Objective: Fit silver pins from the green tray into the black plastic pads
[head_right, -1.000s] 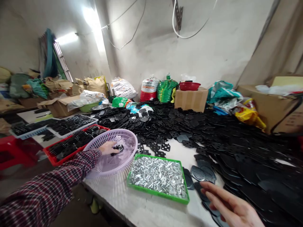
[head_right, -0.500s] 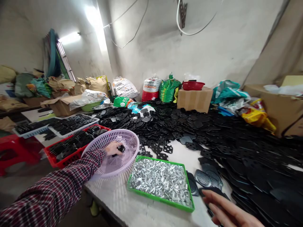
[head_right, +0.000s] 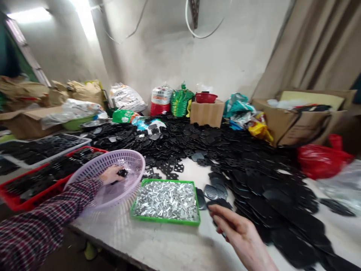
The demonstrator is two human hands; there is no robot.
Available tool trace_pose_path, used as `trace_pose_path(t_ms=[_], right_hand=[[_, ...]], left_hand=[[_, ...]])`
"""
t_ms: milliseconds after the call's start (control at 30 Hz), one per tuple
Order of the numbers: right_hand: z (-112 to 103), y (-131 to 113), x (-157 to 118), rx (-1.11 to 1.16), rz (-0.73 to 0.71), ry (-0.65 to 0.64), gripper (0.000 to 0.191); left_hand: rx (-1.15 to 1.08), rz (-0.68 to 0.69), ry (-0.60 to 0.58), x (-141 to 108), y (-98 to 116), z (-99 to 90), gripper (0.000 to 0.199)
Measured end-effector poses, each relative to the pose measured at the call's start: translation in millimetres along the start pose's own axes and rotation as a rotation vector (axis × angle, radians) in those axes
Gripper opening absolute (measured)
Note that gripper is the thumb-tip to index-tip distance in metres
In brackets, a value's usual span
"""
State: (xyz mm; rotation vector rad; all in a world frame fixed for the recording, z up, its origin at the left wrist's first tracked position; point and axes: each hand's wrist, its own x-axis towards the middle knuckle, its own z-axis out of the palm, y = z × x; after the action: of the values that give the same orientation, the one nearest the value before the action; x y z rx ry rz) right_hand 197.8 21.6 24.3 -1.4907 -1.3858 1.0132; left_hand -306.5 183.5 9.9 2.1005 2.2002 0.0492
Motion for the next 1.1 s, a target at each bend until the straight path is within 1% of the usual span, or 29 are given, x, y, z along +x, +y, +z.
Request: trace_pose_path(t_ms=[67,200,367,500,633,700,767,867,933,967,1033,1067,1100], right_hand=[[0.8,-8.7,-3.9,0.023,0.031,-0.035,0.046],[0.9,-16.2,-8.7,0.025,0.018,-0.032,0.04],[-1.6,-22.4,-13.3,0.09,0.016,0.008,0.04],[-7.1,-19.8,-12.4,0.077,0.007,0.031,0.04],[-14.0,-13.1,-5.1,-0.066,-0.052,0.038,0.037],[-14.6,-9.8,0.8,-0.204,-0.129,0.034,0.032],[-11.2,-6.8,9.4,-0.392,-0.224,0.019,0.029],[1.9,-2.4,31.0,-0.705,-0.352,-0.028,0.032],[13.9,0.9,51.4,-0.877,-0.414,-0.11,0.034],[20.0,2.7,62.5,-0.949,-0.43,-0.161,0.043],[30.1,6.1,83.5,-1.056,-0.418,-0.272,0.067],[33.4,7.8,92.5,-1.083,-0.402,-0.301,0.074],[35.4,9.4,100.1,-1.092,-0.387,-0.317,0.078]], left_hand=[[0.0,0.026,0.005,2.2,-1.1,1.5,0.038],[0.01,0.065,0.017,7.2,-7.7,3.6,0.039],[0.008,0.044,0.042,15.7,-20.3,7.8,0.038],[-0.036,0.031,0.056,15.7,-22.2,7.0,0.041],[-0.132,0.042,0.06,8.8,-13.7,-6.4,0.058],[-0.191,0.037,0.068,4.1,-7.6,-18.6,0.062],[-0.253,0.021,0.087,-2.7,-1.1,-34.0,0.061],[-0.357,0.015,0.168,-21.5,12.1,-59.9,0.058],[-0.433,0.043,0.255,-42.8,26.0,-75.1,0.056],[-0.469,0.059,0.305,-56.8,35.3,-80.7,0.054],[-0.528,0.09,0.399,-91.5,59.3,-85.2,0.047],[-0.552,0.101,0.439,-111.8,73.5,-83.2,0.045],[-0.577,0.116,0.456,-133.2,88.6,-78.1,0.042]])
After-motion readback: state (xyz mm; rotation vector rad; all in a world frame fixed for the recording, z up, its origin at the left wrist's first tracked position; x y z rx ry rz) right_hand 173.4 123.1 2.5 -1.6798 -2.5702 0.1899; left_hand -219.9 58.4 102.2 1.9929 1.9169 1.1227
